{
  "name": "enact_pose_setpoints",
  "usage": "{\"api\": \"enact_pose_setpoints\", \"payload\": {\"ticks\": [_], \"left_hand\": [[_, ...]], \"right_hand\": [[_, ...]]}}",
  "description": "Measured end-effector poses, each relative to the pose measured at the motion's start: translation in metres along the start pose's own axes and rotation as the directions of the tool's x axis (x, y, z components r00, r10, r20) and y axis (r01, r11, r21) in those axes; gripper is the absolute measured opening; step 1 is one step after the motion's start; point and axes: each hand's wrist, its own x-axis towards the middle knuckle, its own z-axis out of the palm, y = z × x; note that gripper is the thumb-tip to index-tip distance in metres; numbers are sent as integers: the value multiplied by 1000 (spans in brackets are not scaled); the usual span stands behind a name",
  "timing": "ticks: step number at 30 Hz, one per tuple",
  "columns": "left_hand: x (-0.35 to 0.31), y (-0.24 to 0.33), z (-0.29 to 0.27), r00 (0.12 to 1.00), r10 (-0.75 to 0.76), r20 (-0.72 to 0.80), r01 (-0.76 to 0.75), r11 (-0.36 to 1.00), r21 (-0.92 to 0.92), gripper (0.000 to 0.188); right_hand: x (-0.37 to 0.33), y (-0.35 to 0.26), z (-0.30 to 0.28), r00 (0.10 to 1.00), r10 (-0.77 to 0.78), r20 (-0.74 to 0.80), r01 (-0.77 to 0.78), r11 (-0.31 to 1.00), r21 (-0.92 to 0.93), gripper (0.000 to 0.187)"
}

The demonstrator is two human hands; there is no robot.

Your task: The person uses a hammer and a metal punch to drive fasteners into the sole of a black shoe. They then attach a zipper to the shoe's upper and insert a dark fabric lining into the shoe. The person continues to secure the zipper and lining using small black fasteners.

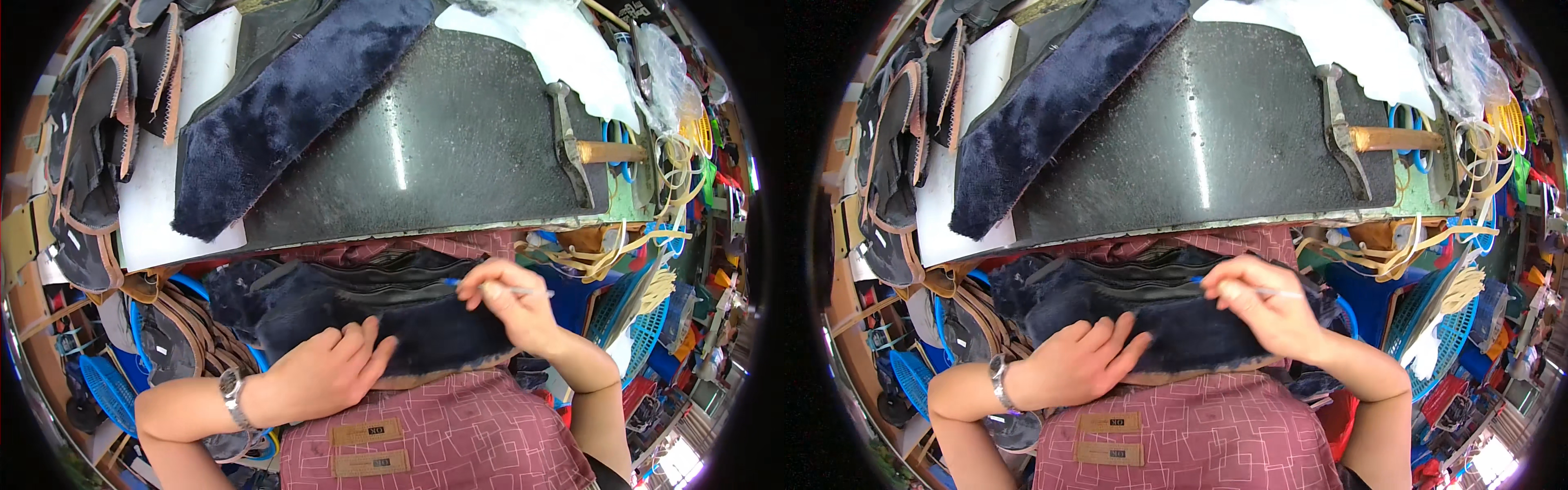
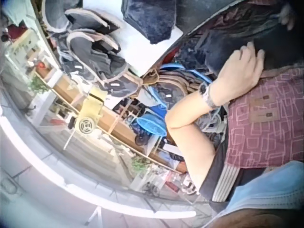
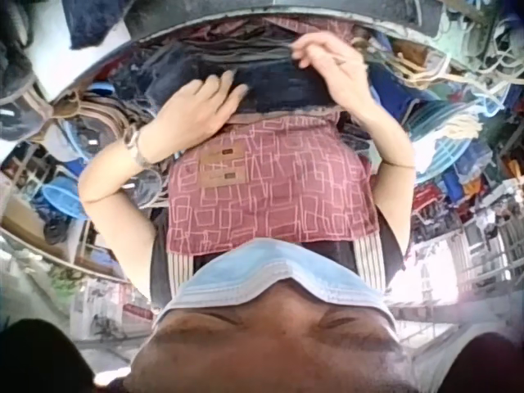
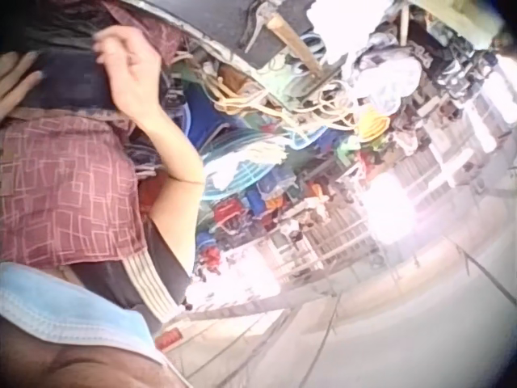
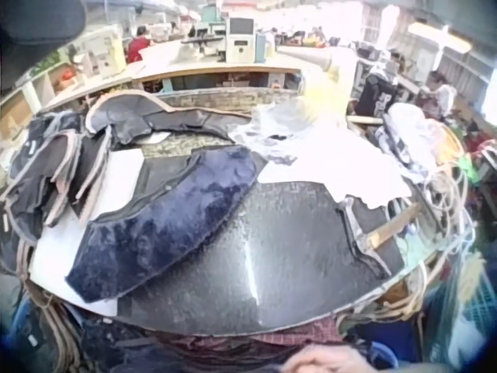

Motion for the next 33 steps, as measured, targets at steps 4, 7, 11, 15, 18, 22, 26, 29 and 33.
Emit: {"api": "enact_pose_setpoints", "payload": {"ticks": [4,7,11,15,18,22,26,29,33], "left_hand": [[-1,-8,0,999,-29,33,35,976,-215,31],[1,-8,9,998,-52,23,56,946,-318,26],[1,-9,11,998,-57,17,59,939,-339,30],[0,-10,14,998,-62,8,61,933,-355,32],[0,-11,14,998,-55,8,54,927,-370,33],[-1,-13,16,1000,-3,-7,0,916,-401,36],[-1,-15,17,999,43,8,-36,912,-408,40],[0,-16,15,998,53,32,-33,898,-438,42],[0,-19,15,999,43,26,-22,834,-551,46]], "right_hand": [[5,16,13,993,-95,69,110,956,-270,11],[15,25,16,975,-201,93,221,916,-334,7],[17,27,19,956,-262,132,293,851,-435,5],[14,27,18,959,-261,105,280,846,-454,4],[15,28,18,969,-236,72,243,860,-450,5],[30,19,16,967,-246,68,253,886,-388,11],[33,35,19,973,-196,122,230,858,-459,10],[35,42,19,951,-255,175,309,800,-515,9],[32,44,17,974,-202,98,224,825,-519,9]]}}
